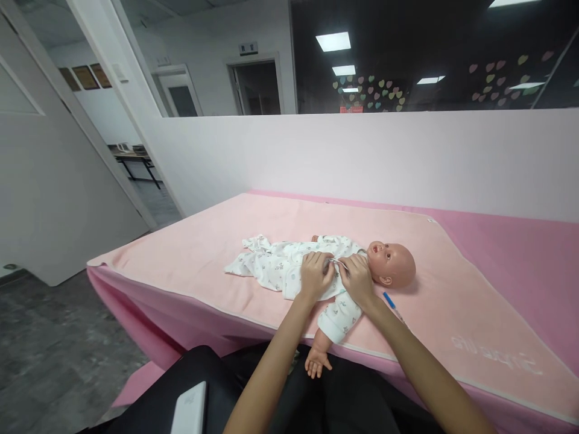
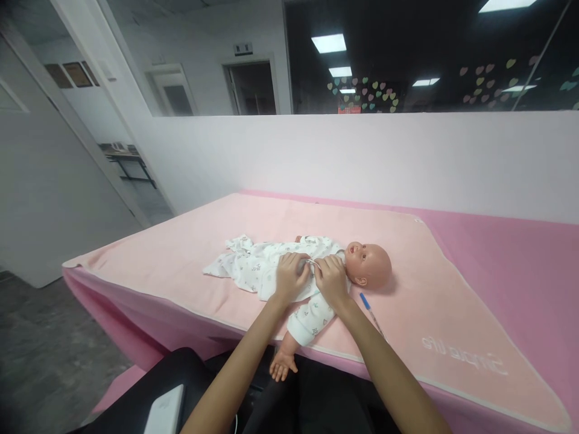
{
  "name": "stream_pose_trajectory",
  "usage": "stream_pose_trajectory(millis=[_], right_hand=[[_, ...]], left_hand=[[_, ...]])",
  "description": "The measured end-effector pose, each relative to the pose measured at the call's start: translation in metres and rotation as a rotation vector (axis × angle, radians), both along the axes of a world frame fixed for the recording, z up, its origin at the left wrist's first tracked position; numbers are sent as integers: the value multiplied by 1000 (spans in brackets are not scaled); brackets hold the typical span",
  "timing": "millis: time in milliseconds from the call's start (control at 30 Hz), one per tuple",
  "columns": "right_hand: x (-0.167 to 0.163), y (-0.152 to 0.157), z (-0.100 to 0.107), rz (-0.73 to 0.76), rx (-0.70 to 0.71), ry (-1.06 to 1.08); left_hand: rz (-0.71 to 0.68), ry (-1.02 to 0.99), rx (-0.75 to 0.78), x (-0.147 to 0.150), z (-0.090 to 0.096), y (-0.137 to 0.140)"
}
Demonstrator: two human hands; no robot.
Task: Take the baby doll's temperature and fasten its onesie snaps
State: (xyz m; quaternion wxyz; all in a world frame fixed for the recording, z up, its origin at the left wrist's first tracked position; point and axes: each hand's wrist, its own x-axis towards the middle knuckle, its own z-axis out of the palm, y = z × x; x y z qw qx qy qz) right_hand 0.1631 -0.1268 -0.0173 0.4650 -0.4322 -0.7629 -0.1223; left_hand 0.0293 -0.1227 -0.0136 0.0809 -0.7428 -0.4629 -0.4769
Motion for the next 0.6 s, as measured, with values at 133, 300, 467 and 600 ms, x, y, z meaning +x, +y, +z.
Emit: stream_pose_trajectory(millis=[133,300,467,600], right_hand=[[-2,-2,2,7,-16,13],[-2,-4,4,11,-6,17],[-3,-3,1,7,11,16],[-3,-2,1,-2,2,20]], left_hand=[[39,-26,19,-2,-1,2],[59,-14,14,-2,-1,3],[90,-20,1,-2,-2,2],[105,24,-27,-22,-1,0]])
